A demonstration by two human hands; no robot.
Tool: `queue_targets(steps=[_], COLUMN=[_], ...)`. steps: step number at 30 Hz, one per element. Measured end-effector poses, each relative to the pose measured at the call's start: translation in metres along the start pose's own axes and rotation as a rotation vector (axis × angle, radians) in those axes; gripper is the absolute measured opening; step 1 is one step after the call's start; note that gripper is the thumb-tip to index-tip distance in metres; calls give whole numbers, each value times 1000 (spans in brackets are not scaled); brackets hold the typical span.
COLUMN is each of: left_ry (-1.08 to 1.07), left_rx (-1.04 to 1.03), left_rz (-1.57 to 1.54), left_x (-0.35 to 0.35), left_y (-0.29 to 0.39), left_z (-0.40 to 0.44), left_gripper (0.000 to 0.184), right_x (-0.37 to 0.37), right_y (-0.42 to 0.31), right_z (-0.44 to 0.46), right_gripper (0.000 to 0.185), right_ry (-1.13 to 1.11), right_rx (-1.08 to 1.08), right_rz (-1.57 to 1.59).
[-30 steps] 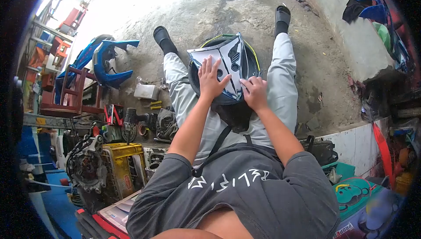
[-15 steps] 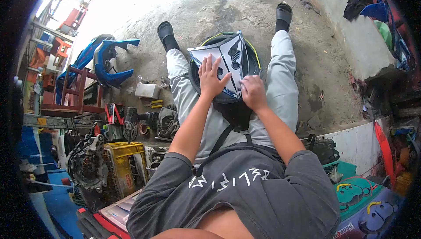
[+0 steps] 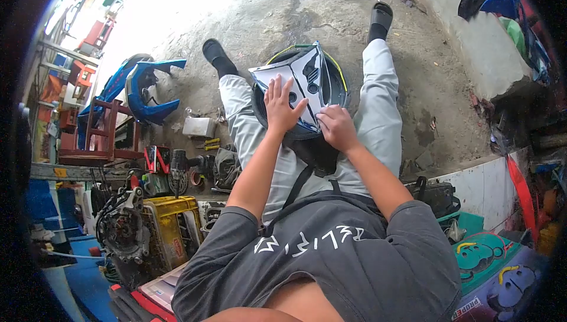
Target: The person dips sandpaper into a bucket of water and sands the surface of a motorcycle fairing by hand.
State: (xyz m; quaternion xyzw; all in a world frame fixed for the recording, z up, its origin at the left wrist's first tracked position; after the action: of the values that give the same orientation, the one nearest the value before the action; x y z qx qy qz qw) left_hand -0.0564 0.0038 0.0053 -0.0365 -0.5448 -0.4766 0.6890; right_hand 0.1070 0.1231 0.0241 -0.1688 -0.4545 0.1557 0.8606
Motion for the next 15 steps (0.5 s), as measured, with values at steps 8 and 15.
queue_targets(steps=[8, 15], left_ry=[-4, 2], left_rx=[2, -2], left_rz=[19, 12], left_x=[-1, -2], left_y=[-1, -1], left_z=[0, 0], left_gripper=[88, 87], right_x=[2, -5], right_y=[-8, 0], right_z=[-1, 14], right_gripper=[19, 19], right_ry=[20, -59], right_rx=[73, 76], right_rz=[-13, -46])
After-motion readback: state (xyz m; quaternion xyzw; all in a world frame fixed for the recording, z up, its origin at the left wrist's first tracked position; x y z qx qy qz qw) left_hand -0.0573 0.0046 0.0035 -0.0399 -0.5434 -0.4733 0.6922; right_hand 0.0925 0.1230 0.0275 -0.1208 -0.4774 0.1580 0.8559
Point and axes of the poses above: each hand's wrist, its own z-axis towards the middle knuckle, its own x-axis out of the back of the hand, y = z × x, the point moved 10 cm from there along z, towards the middle knuckle, and after that the axes turned 4 degrees about -z, right-handed, at the moved point
